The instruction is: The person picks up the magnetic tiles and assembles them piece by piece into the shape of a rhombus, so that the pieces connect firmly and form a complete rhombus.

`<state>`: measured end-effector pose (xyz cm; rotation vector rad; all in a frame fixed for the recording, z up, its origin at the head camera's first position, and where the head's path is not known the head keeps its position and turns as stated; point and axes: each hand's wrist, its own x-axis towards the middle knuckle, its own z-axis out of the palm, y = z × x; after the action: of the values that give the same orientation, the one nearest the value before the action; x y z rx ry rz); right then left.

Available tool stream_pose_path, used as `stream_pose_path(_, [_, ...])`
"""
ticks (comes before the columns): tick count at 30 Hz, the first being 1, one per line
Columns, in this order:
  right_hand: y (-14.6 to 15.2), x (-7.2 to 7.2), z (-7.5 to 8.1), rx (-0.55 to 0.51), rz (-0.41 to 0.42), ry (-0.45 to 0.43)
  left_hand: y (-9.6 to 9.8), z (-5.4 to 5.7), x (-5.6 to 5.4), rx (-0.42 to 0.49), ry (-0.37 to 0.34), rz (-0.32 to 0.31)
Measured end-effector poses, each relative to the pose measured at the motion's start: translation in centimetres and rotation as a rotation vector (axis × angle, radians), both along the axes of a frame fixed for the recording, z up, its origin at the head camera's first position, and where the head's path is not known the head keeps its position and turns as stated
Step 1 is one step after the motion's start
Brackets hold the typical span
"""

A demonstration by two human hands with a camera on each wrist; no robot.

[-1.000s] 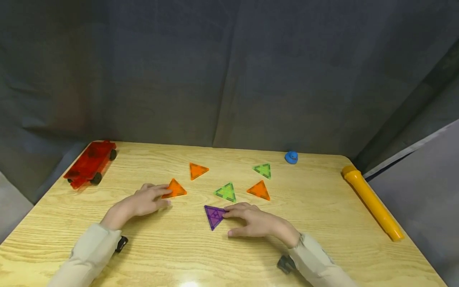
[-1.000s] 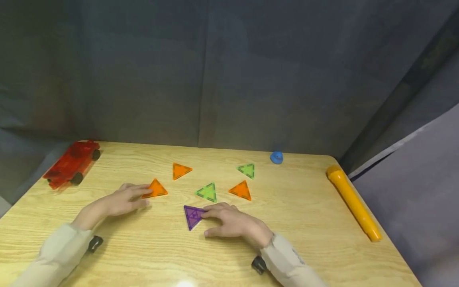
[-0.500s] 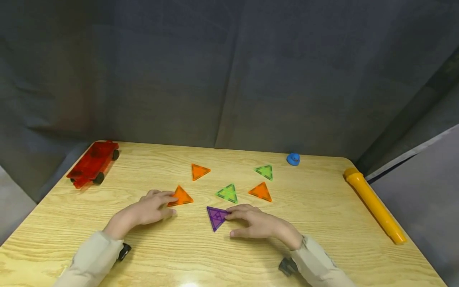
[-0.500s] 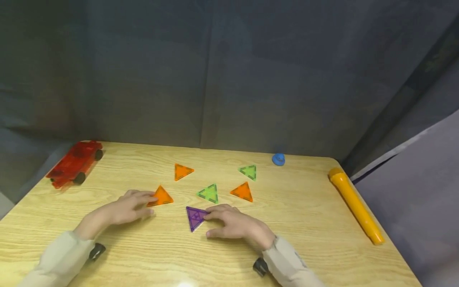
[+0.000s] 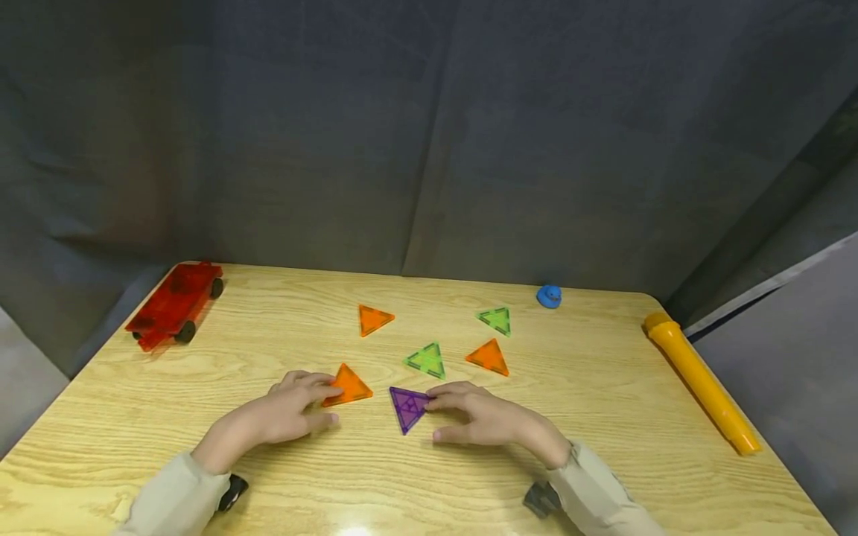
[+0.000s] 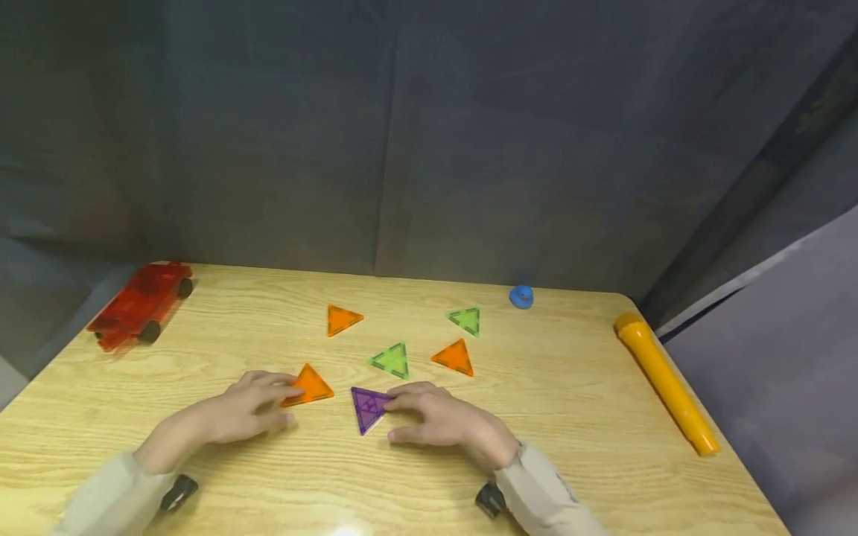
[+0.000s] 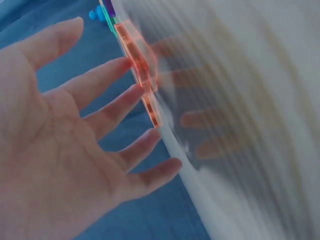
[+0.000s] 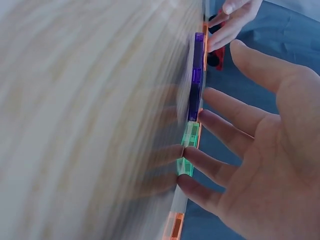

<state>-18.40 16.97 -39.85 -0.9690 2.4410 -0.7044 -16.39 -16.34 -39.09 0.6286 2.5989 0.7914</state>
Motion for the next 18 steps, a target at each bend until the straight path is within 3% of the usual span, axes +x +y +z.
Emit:
stream_pose_path(5, [0.0, -0.2, -0.2, -0.091, -0.056, -0.025, 0.1, -0.3, -0.3, 0.093, 0.025, -0.021])
stream_pose_path(11, [-0.4, -0.5, -0.5, -0.132, -0.101, -0.01, 0.0, -0.9, -1.3, 0.24, 0.07, 0.014])
stream_pose_path(18, [-1.5, -0.9, -0.9, -0.145, -0.111, 0.027, 0.2, -1.6, -2.2, 0.25, 0.089, 0.028])
